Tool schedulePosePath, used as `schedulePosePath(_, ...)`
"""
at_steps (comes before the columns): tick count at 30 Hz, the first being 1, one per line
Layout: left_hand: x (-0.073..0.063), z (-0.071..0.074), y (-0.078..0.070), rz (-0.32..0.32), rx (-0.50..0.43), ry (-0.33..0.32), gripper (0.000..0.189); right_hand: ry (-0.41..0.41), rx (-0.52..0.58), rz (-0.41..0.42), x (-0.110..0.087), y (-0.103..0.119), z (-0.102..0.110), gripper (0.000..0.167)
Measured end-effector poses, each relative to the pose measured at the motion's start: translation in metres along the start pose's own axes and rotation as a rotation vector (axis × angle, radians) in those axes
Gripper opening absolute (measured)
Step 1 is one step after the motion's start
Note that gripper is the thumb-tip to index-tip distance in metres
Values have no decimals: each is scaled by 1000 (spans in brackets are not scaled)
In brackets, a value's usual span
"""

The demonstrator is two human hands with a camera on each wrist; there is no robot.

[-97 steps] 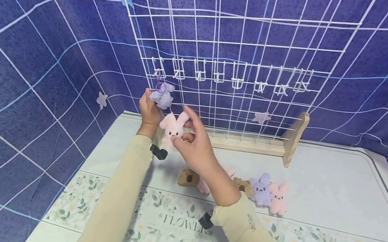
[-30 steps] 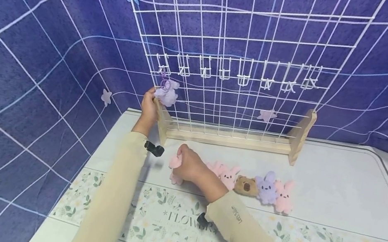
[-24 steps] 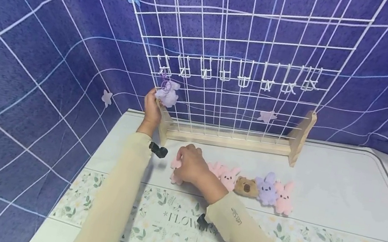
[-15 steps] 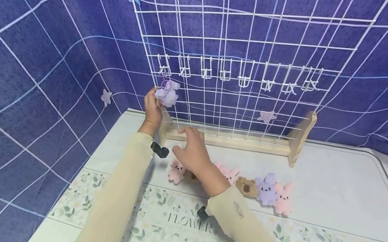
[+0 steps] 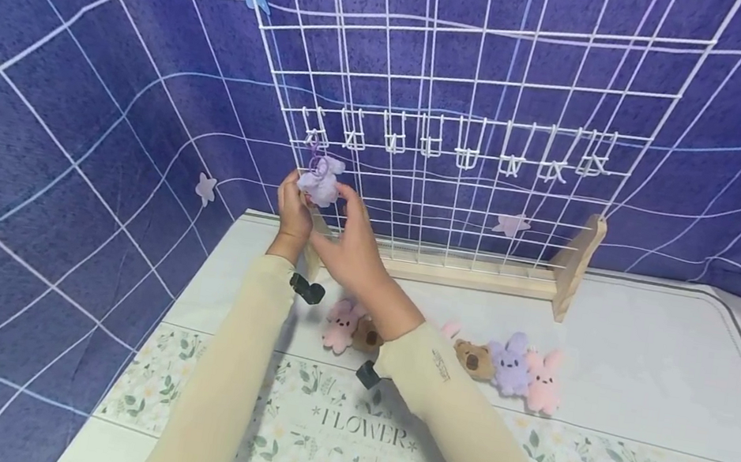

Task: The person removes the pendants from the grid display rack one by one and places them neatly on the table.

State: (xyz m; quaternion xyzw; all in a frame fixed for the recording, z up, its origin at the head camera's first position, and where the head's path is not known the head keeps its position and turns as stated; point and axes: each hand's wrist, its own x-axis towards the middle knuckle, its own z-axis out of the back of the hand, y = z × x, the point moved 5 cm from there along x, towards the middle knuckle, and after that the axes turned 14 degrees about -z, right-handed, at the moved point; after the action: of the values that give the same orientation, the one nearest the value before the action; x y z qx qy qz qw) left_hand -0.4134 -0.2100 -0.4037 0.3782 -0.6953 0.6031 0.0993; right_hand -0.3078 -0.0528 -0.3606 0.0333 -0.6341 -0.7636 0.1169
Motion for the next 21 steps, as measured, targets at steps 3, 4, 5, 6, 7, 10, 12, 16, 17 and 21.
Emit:
schedulePosePath(3, -1, -1, -2, -13, 32, 8, 29, 26, 44, -11, 4, 2, -2, 87)
schedulePosePath(4, -1, -1, -3, -23, 46, 11, 28, 37, 59, -16, 6, 2, -3, 88)
schedulePosePath(5, -1, -1, -3, -31, 53, 11, 28, 47, 67, -20, 7, 1, -4, 88)
schedulePosePath(6, -1, -1, -4, -45, 64, 14, 28, 51, 69, -23, 9, 1, -5, 89)
schedulePosePath(7, -1, -1, -5, -61, 69, 19, 29, 55, 71, -24, 10, 1, -6, 89)
schedulePosePath(10, 0, -1, -6, -100, 35, 30, 30, 61, 61, -37, 14, 1, -8, 89)
schedulePosePath(12, -1, -1, -5, -109, -13, 28, 32, 56, 68, -51, 16, 2, -9, 89)
schedulePosePath(16, -2, -1, -4, -130, -40, 32, 29, 39, 130, -78, 18, 3, -9, 87)
schedulePosePath(17, -2, -2, -3, -141, -44, 34, 27, 34, 150, -84, 18, 3, -8, 87)
schedulePosePath(21, -2, -3, -4, -212, -29, 69, 19, 19, 201, -105, 19, 1, -8, 85)
